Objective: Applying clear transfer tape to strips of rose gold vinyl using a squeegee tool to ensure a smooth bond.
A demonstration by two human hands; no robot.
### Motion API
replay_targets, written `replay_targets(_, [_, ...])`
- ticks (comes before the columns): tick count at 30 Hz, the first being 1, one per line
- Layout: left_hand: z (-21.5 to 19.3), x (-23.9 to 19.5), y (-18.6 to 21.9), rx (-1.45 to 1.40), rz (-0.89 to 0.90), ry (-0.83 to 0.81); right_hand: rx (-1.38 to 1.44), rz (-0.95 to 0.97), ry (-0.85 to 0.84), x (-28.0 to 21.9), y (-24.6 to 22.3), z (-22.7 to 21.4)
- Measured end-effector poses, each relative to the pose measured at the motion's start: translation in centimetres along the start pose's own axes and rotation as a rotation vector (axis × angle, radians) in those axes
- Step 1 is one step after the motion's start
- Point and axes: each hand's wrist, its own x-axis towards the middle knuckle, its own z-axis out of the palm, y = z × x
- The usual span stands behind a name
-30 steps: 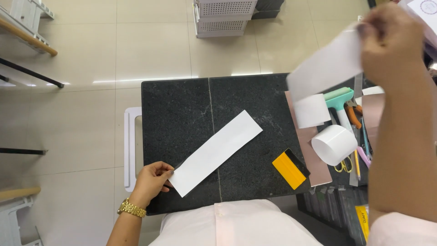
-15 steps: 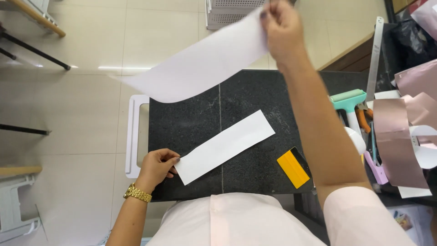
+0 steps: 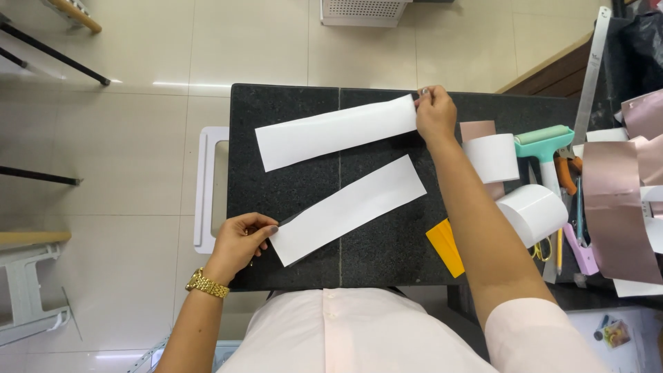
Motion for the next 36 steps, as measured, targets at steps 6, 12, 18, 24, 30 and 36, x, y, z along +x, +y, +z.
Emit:
replay_targets(6, [0.2, -0.2, 0.8, -0.056, 0.029, -0.015, -0.018, -0.121, 0.022, -5.0, -0.8, -3.6])
replay_targets(12, [0.4, -0.7, 2.2, -0.056, -0.031, -0.007, -0.224, -0.182, -0.179, -13.8, 0.1, -5.9])
replay_targets(18, [1.7, -0.8, 1.7, -0.120, -0.003, -0.036, -0.079, -0.254, -0.108, -19.5, 1.1, -4.9])
replay_targets(24, [6.5, -1.2, -1.0, -0.287, -0.066, -0.054, 0.340, -0.189, -0.458, -27.8, -8.8, -2.1])
replay_targets(30, [9.5, -2.7, -1.2, -0.339, -0.147, -0.099, 0.099, -0.391, -0.473, -29.4, -9.3, 0.3])
replay_targets(36, [9.7, -3.5, -0.2, -0.398, -0.219, -0.149, 0.020, -0.371, -0.439, -30.5, -8.5, 0.3])
